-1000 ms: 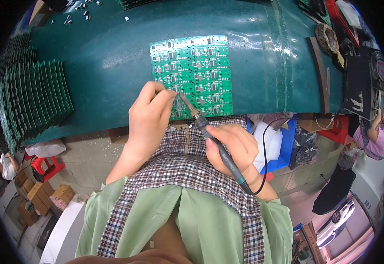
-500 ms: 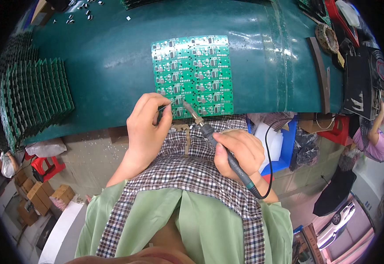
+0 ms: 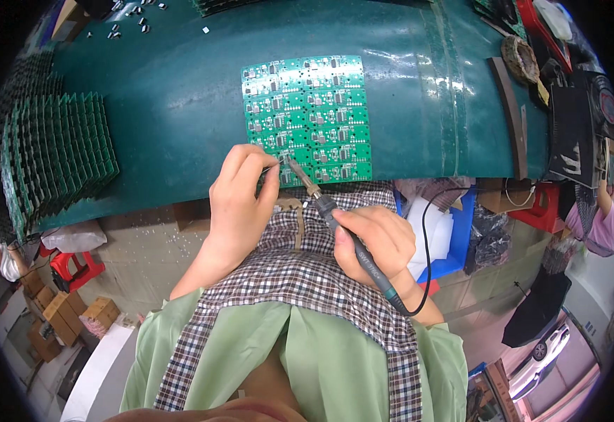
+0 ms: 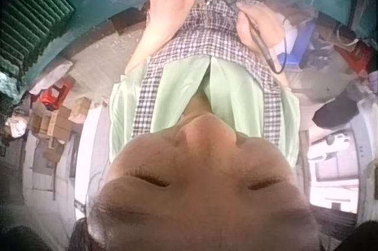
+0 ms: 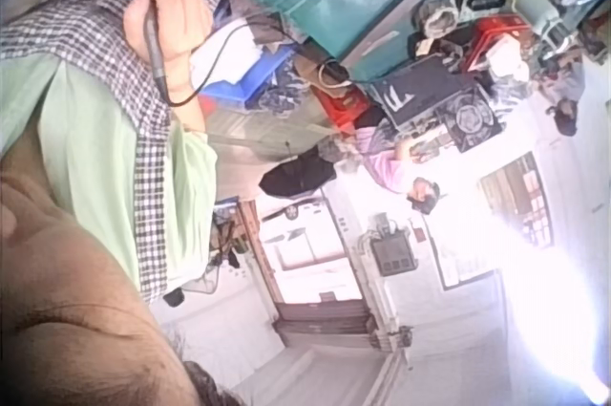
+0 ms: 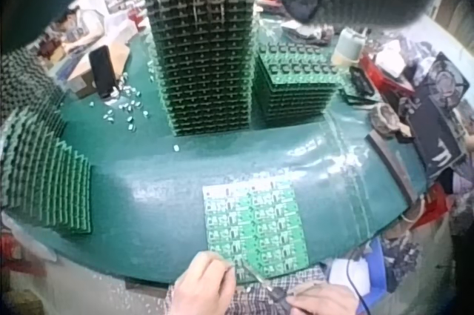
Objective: The person solders components onto a green printed circuit board at a workbench, using a soldering iron and solder wire.
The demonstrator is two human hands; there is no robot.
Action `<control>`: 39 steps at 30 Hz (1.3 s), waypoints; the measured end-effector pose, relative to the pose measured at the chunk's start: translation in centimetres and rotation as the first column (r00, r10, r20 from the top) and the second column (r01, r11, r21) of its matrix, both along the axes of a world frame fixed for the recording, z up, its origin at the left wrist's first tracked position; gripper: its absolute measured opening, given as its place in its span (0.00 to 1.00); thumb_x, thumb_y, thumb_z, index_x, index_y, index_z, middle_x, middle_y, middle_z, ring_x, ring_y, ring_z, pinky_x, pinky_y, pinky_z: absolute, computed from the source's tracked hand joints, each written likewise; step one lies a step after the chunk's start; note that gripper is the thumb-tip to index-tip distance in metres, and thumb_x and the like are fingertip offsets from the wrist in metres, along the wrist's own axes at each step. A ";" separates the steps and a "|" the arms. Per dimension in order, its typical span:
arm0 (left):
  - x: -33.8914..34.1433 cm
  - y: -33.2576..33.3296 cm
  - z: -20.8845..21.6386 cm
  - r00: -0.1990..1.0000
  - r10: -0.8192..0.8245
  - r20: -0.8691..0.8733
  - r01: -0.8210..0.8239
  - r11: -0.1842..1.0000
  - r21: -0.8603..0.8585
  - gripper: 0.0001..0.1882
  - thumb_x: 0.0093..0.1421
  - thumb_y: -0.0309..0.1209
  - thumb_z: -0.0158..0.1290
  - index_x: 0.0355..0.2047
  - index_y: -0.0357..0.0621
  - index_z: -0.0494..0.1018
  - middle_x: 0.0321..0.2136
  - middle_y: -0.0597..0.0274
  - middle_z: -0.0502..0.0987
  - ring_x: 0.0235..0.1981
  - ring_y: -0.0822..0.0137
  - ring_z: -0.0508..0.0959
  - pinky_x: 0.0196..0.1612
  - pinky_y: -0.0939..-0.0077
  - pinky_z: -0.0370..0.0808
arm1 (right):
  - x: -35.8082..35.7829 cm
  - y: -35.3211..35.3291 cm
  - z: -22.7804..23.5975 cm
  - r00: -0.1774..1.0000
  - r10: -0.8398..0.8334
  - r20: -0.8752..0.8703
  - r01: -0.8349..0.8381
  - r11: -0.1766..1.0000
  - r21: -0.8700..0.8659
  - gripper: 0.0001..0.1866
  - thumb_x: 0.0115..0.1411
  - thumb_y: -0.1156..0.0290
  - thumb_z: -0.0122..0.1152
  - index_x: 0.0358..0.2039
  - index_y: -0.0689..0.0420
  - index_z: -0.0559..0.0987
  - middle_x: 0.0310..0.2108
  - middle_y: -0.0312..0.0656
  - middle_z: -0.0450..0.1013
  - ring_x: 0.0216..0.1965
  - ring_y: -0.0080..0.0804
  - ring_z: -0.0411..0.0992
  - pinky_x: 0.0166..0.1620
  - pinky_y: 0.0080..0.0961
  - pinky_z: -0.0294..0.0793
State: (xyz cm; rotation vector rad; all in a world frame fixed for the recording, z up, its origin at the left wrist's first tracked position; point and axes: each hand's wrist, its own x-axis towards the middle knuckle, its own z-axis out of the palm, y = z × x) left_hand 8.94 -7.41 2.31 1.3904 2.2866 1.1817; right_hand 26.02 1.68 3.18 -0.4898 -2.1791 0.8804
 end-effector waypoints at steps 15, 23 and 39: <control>0.0 -1.2 -0.1 0.999 0.020 0.050 -0.021 0.999 0.038 0.08 0.47 0.21 0.61 0.28 0.39 0.73 0.27 0.61 0.72 0.22 0.68 0.72 0.22 0.78 0.68 | 1.1 -0.7 0.4 0.999 -0.002 -0.041 0.003 1.000 0.006 0.08 0.43 0.80 0.57 0.27 0.67 0.77 0.19 0.45 0.72 0.20 0.39 0.74 0.25 0.29 0.77; 0.5 -1.4 -0.8 0.999 0.016 0.051 -0.019 0.998 0.055 0.09 0.48 0.17 0.57 0.30 0.39 0.72 0.28 0.62 0.74 0.19 0.72 0.66 0.21 0.80 0.65 | 1.0 -0.7 0.2 1.000 0.011 0.001 -0.011 1.000 0.028 0.07 0.43 0.80 0.59 0.26 0.66 0.78 0.18 0.44 0.72 0.19 0.38 0.73 0.24 0.28 0.74; 1.3 -0.9 -1.0 0.999 -0.047 -0.021 0.048 0.998 0.029 0.07 0.51 0.18 0.56 0.31 0.38 0.71 0.30 0.58 0.72 0.28 0.61 0.75 0.28 0.71 0.72 | 1.5 -1.1 -0.4 1.000 0.013 0.009 -0.013 0.998 0.062 0.08 0.41 0.78 0.60 0.26 0.64 0.78 0.19 0.43 0.72 0.19 0.36 0.73 0.24 0.25 0.73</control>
